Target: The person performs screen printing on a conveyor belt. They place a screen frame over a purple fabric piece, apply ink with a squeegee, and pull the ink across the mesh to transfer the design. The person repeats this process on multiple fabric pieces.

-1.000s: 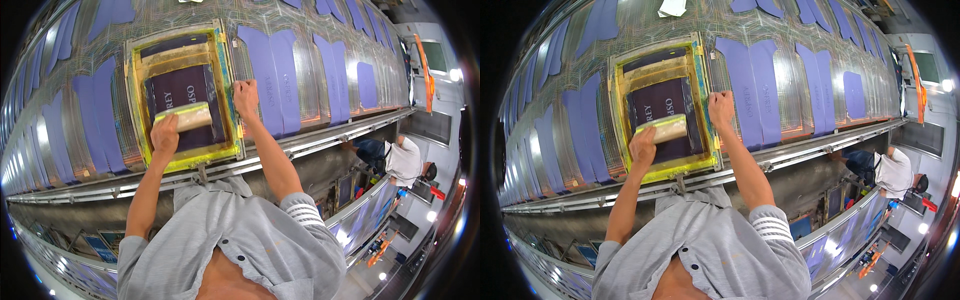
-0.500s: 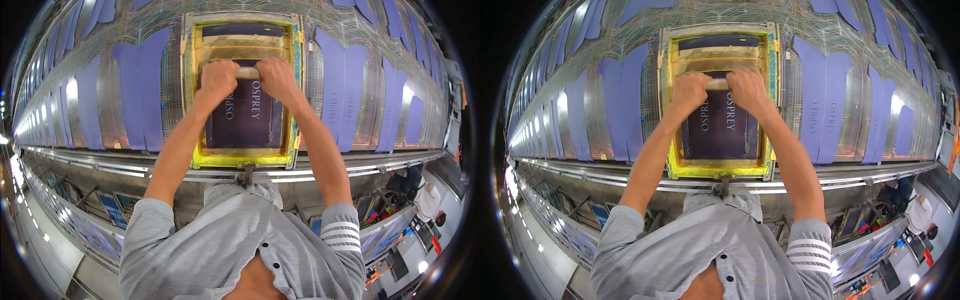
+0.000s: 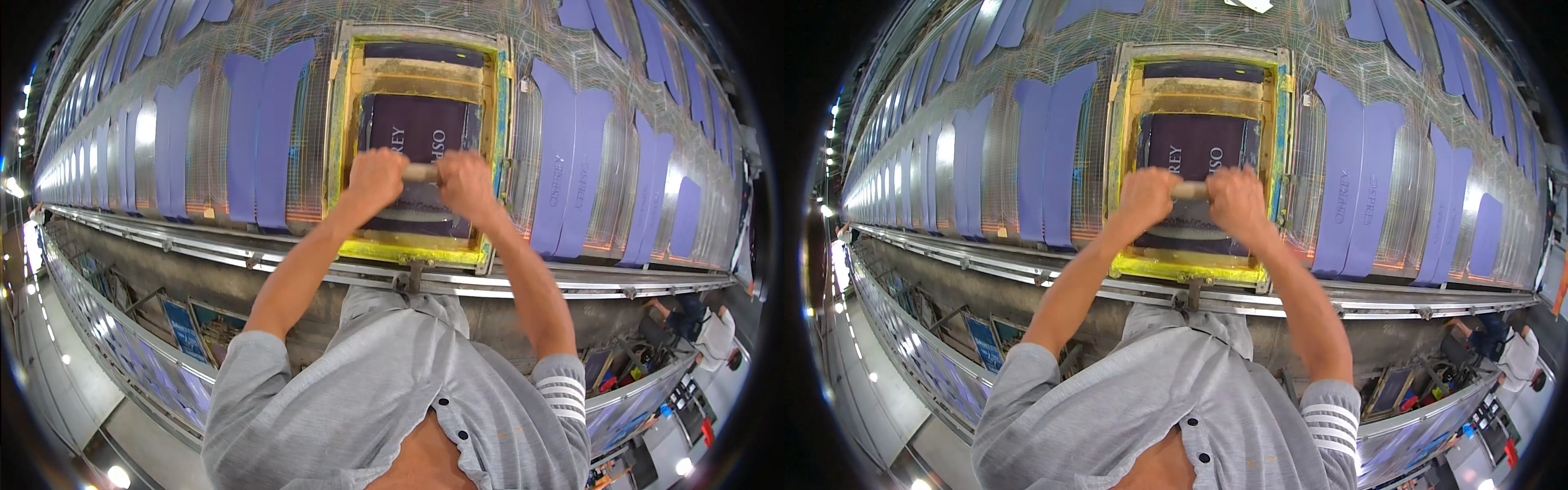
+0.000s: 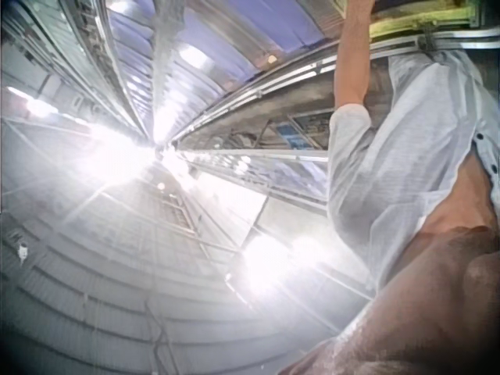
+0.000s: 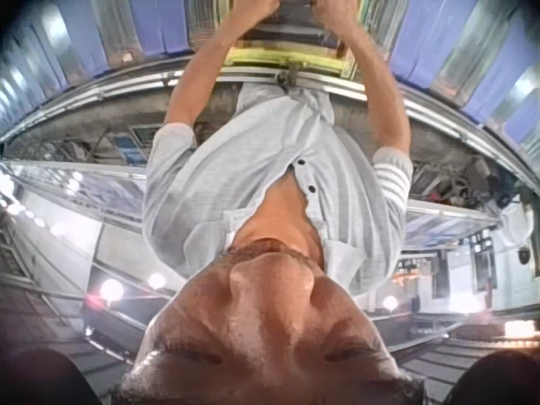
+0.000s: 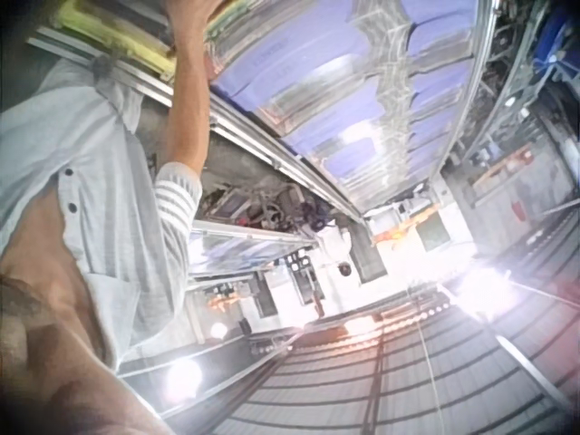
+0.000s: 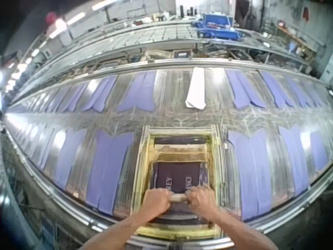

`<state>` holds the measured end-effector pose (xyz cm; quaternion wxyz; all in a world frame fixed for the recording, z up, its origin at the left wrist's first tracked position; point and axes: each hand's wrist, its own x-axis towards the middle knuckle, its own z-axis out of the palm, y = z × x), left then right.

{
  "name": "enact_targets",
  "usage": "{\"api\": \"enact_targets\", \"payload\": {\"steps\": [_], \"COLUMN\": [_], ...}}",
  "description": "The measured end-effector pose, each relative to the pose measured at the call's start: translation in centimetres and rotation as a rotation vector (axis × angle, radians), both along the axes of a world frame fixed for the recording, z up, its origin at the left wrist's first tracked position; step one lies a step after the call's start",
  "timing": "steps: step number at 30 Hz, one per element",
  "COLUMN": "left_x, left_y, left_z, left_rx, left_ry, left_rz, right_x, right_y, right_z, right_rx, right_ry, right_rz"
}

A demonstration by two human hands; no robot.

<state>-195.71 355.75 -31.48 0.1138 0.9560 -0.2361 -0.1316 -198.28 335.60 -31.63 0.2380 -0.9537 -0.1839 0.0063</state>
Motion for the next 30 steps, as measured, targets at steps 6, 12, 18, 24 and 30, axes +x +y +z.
{"api": "enact_targets", "payload": {"steps": [6, 12, 18, 24, 30], "left_x": [11.8, 5.2, -8.1, -11.7, -11.5], "left_y": [-2.1, -1.1, 0.3, 1.0, 1.1], "left_z": [-0.3, -1.7, -1.2, -1.2, -1.3], "left_rx": [-0.091, -0.158, -0.202, -0.231, -0.150], "left_ry": [-0.142, -0.089, -0.114, -0.093, -0.016], "left_rz": [-0.011, 0.019, 0.046, 0.046, 0.025], "right_x": [11.8, 5.2, -7.7, -9.5, -3.2], "right_y": [-2.0, -0.6, 1.3, -1.6, -9.4], "right_z": [-1.8, -1.5, -1.2, -0.3, -6.3], "right_rx": [-0.132, -0.022, -0.043, 0.182, 0.277], "right_ry": [0.074, -0.092, -0.018, 0.178, 0.004], "right_rz": [-0.073, -0.031, -0.024, -0.023, -0.880]}}
